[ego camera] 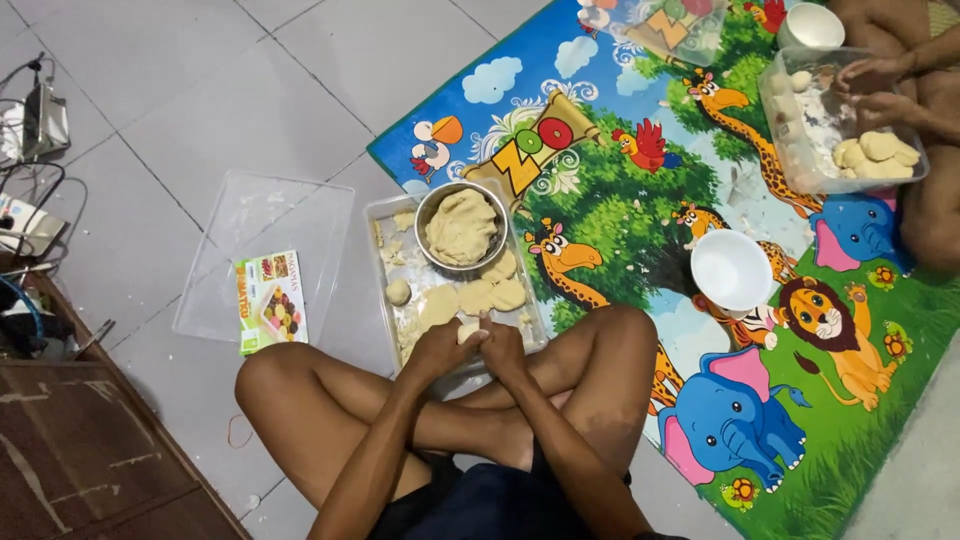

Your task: Shaping pieces of dough into small balls and arranging them on a tray while sitting on the floor.

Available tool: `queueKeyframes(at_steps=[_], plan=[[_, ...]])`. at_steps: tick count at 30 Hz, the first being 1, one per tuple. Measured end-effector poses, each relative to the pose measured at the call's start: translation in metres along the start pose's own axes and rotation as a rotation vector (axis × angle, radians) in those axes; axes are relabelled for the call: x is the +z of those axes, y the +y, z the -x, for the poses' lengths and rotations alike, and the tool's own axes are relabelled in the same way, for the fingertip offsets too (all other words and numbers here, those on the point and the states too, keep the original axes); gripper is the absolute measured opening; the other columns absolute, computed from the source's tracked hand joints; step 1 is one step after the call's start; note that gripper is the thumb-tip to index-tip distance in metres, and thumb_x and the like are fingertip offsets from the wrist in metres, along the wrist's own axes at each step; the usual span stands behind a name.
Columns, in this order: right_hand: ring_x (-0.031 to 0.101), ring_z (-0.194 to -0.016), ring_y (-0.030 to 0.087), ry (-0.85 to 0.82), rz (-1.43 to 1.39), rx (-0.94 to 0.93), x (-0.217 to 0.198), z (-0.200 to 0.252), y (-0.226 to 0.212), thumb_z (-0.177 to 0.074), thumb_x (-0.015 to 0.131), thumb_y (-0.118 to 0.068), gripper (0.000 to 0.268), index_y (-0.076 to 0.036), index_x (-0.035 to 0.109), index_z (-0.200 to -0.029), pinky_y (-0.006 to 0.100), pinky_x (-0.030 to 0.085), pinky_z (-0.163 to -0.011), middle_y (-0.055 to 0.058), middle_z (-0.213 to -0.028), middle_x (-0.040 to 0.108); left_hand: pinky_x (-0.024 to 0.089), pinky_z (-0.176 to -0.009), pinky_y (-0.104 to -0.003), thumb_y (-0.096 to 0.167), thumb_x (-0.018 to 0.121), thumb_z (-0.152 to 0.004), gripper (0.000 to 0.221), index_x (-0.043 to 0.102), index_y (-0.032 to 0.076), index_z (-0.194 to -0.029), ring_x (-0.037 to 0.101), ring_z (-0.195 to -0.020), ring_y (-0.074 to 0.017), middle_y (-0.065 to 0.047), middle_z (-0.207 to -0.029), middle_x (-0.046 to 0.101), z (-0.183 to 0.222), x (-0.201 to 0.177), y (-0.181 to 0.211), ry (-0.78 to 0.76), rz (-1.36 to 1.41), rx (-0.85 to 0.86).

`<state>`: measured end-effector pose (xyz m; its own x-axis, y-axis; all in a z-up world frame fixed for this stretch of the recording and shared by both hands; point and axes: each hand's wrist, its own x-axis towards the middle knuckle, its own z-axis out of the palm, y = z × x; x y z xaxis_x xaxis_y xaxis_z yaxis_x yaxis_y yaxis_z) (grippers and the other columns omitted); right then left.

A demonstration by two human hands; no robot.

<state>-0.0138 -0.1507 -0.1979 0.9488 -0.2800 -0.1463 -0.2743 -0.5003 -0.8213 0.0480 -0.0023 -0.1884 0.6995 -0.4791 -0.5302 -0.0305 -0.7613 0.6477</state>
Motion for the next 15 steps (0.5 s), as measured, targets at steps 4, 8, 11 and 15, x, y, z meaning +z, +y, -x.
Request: queueKeyframes(at_steps=[4, 8, 11, 15], plan=[[0.066, -0.078, 0.055, 0.03, -0.029, 0.06, 0.005, -0.004, 0.013, -0.102, 0.044, -0.041, 0.067, 0.004, 0.067, -0.058, 0.061, 0.045, -0.074, 0.032, -0.064, 0.064, 0.051, -0.098, -0.057, 0.067, 0.048, -0.096, 0.073, 0.072, 0.001, -0.115, 0.068, -0.107, -0.0494, -0.03, -0.106, 0.073, -0.004, 0.01, -0.007, 0.076, 0.0, 0.117], [0.066, -0.065, 0.046, 0.096, -0.208, 0.081, 0.012, -0.005, 0.016, -0.101, 0.044, -0.04, 0.07, 0.009, 0.066, -0.057, 0.057, 0.047, -0.069, 0.033, -0.059, 0.062, 0.054, -0.074, -0.034, 0.041, 0.066, -0.088, 0.031, 0.07, 0.017, -0.068, 0.07, -0.071, -0.0224, -0.009, -0.066, 0.07, -0.032, 0.041, -0.031, 0.291, 0.373, 0.28], [0.062, -0.066, 0.038, 0.045, -0.406, 0.006, 0.008, 0.004, 0.021, -0.106, 0.04, -0.037, 0.069, 0.015, 0.065, -0.067, 0.056, 0.047, -0.069, 0.037, -0.063, 0.06, 0.046, -0.057, -0.027, 0.026, 0.07, -0.081, 0.031, 0.062, 0.015, -0.054, 0.052, -0.052, -0.0151, -0.003, -0.047, 0.051, -0.024, 0.049, -0.015, 0.387, 0.603, 0.334], [0.059, -0.069, 0.037, 0.005, -0.462, -0.076, -0.004, 0.003, 0.006, -0.107, 0.037, -0.036, 0.061, 0.01, 0.069, -0.084, 0.056, 0.049, -0.072, 0.034, -0.07, 0.064, 0.048, -0.065, -0.031, 0.024, 0.068, -0.082, 0.03, 0.065, 0.009, -0.057, 0.052, -0.06, -0.0175, -0.006, -0.054, 0.055, 0.003, 0.02, 0.025, 0.42, 0.763, 0.272]])
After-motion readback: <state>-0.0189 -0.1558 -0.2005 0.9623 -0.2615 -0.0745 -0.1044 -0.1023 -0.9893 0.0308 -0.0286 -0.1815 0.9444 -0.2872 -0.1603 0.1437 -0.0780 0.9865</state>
